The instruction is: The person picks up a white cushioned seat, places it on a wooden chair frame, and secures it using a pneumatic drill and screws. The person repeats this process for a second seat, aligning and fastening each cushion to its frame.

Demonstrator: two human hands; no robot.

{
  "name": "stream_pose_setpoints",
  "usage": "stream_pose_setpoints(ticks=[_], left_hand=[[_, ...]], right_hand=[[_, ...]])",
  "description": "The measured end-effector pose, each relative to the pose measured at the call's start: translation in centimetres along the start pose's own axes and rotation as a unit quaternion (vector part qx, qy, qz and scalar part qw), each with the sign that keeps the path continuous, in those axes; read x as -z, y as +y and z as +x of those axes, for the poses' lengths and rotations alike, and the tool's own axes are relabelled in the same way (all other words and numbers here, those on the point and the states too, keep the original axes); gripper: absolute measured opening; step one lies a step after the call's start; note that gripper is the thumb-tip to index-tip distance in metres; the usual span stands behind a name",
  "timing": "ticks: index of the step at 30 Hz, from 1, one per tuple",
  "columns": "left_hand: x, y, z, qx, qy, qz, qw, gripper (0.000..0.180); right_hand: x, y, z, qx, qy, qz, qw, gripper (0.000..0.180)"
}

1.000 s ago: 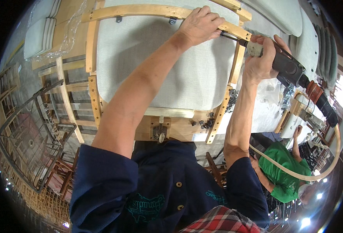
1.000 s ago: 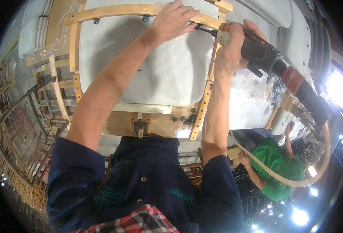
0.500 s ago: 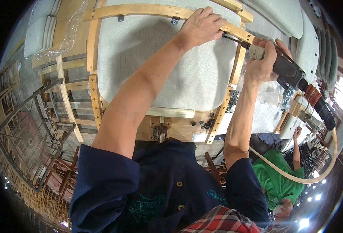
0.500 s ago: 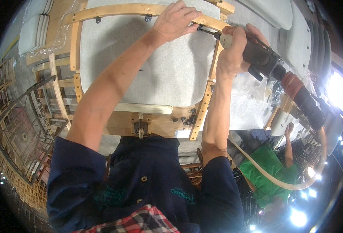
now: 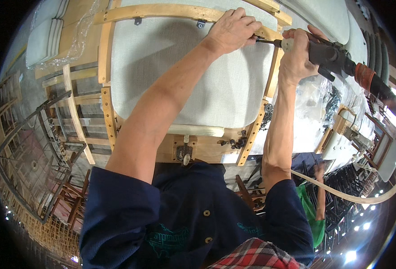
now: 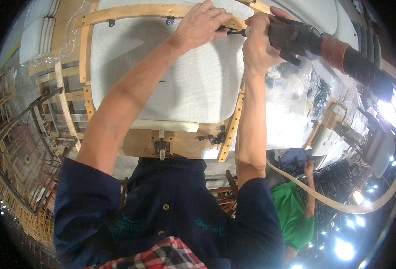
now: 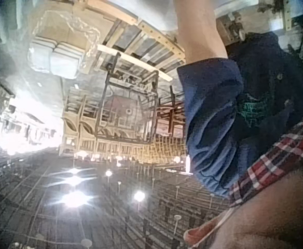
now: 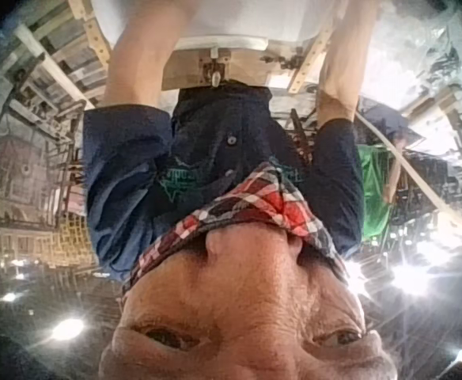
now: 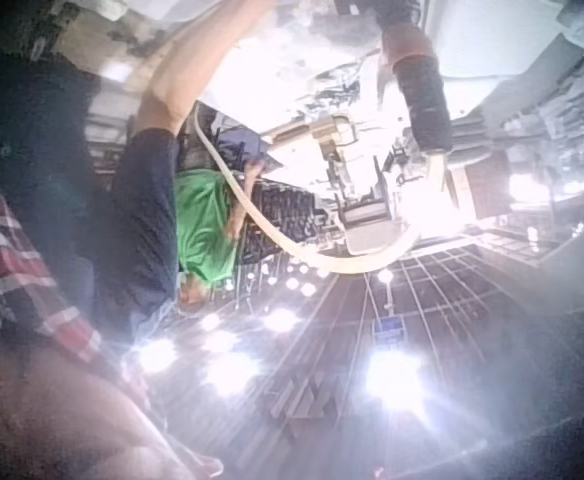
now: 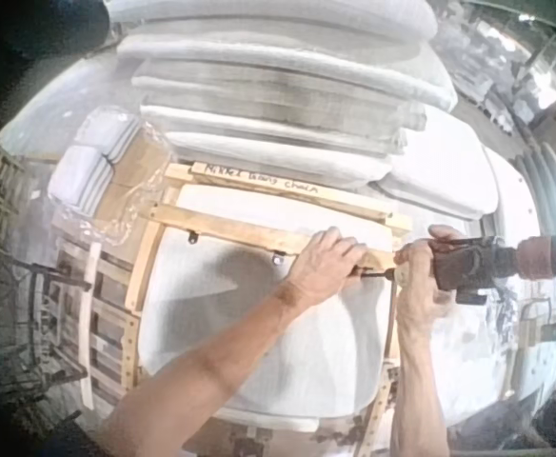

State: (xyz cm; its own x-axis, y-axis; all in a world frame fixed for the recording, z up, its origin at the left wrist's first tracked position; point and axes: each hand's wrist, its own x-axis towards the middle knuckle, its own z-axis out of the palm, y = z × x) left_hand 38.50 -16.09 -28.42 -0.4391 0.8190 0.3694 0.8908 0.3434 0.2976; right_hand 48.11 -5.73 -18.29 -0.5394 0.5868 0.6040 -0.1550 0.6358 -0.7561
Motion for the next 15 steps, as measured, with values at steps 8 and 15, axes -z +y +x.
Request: stream_pose_setpoints(ticks=[8, 15], left_hand=[[0.2, 0.2, 0.1, 0.001, -0.024, 0.017, 1.0, 0.044], [-0.2, 0.0, 0.0, 0.002, -0.009, 0.007, 1.0, 0.043]], right_hand=[[0.3, 1.3, 0.5, 0.104, 0.004, -0.139, 0.985, 0.009], [-1.4, -0.2, -0.5, -0.034, 0.046, 0.027, 0.998, 0.011]])
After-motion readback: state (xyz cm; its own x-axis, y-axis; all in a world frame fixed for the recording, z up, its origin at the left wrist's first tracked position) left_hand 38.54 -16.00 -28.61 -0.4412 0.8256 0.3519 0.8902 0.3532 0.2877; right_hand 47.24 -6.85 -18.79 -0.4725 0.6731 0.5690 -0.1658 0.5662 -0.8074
